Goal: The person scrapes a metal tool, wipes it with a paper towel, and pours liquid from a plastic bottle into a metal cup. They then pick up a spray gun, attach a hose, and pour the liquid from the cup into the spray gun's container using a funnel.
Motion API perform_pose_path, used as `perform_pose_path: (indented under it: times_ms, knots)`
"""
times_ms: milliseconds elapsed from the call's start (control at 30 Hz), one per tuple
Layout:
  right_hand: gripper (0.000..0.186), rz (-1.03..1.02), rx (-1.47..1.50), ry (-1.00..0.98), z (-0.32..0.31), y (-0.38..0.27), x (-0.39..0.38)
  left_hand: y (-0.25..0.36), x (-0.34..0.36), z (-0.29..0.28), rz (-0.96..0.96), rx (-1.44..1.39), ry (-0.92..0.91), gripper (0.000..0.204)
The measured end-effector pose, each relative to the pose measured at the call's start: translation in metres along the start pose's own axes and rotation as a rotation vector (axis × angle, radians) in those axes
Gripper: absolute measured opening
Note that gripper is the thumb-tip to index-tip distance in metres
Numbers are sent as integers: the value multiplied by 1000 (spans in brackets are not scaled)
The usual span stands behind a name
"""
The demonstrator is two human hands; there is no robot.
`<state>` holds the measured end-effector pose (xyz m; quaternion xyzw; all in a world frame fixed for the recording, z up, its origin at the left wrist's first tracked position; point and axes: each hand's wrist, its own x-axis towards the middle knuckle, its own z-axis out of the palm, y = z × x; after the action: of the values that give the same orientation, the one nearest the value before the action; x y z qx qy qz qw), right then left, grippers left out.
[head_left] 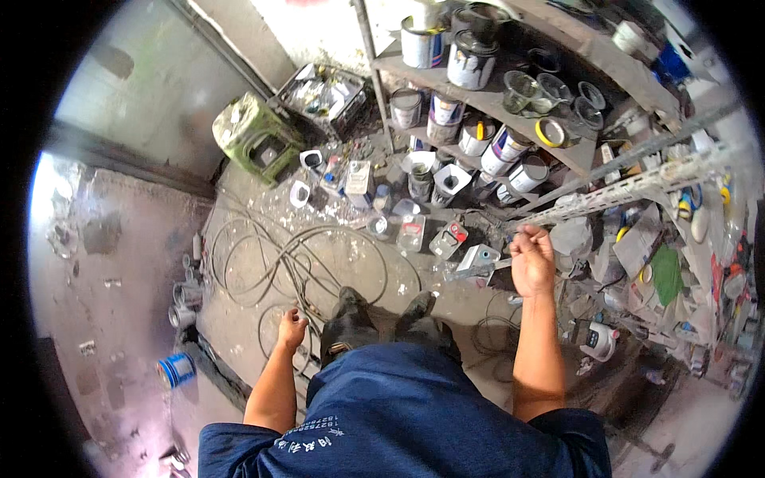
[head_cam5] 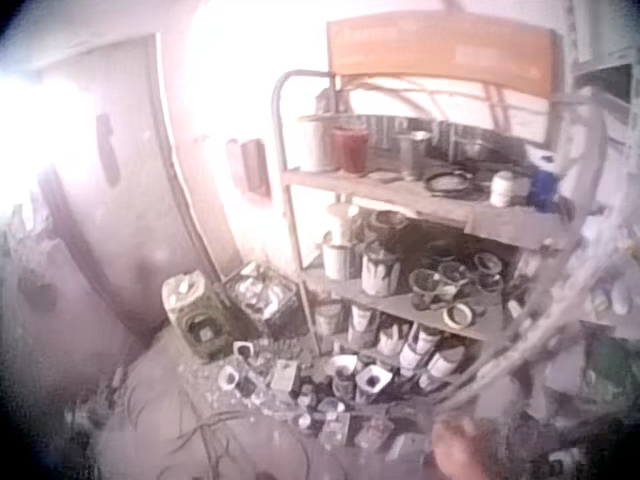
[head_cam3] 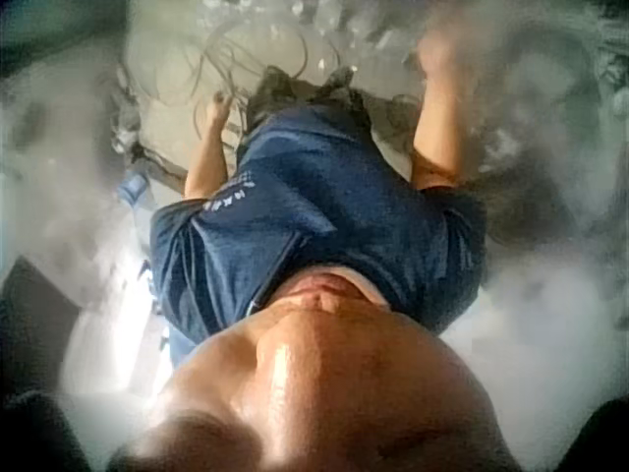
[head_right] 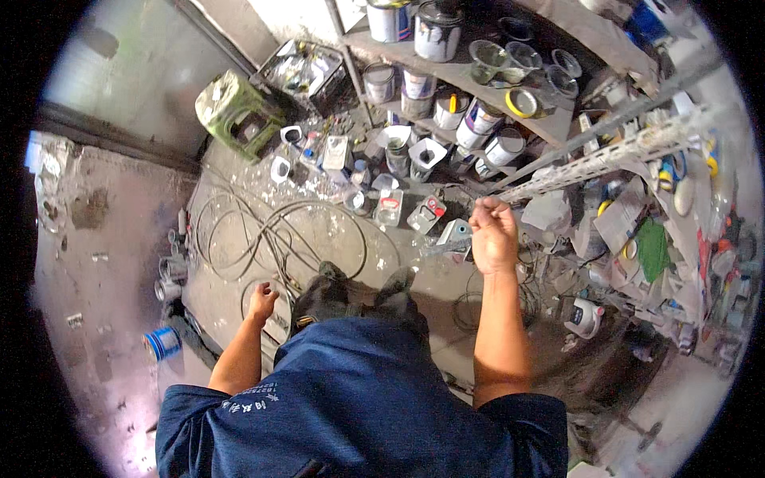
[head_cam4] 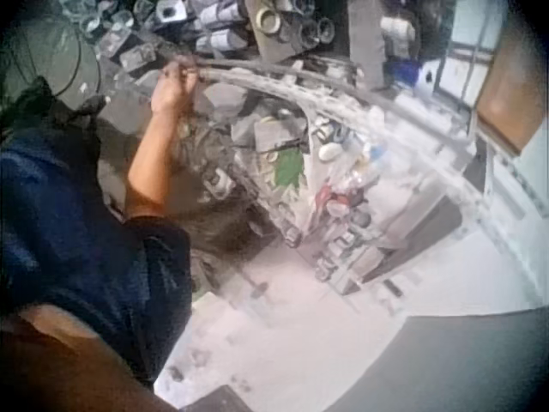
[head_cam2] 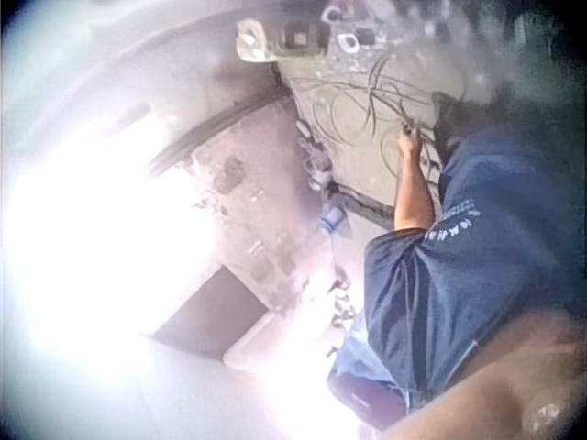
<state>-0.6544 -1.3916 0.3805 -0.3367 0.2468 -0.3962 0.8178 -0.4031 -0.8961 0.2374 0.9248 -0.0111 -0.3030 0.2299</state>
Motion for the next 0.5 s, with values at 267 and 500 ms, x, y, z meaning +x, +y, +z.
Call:
perform_pose_path:
  times_ms: [267, 500]
  knots:
    - [20, 273, -121, -130, 10, 76, -5, -77, -36, 8, -172, -93, 21, 57]
    - [16, 488, -233, -271, 88, 130, -24, -133, -37, 17, -222, -355, 60, 54]
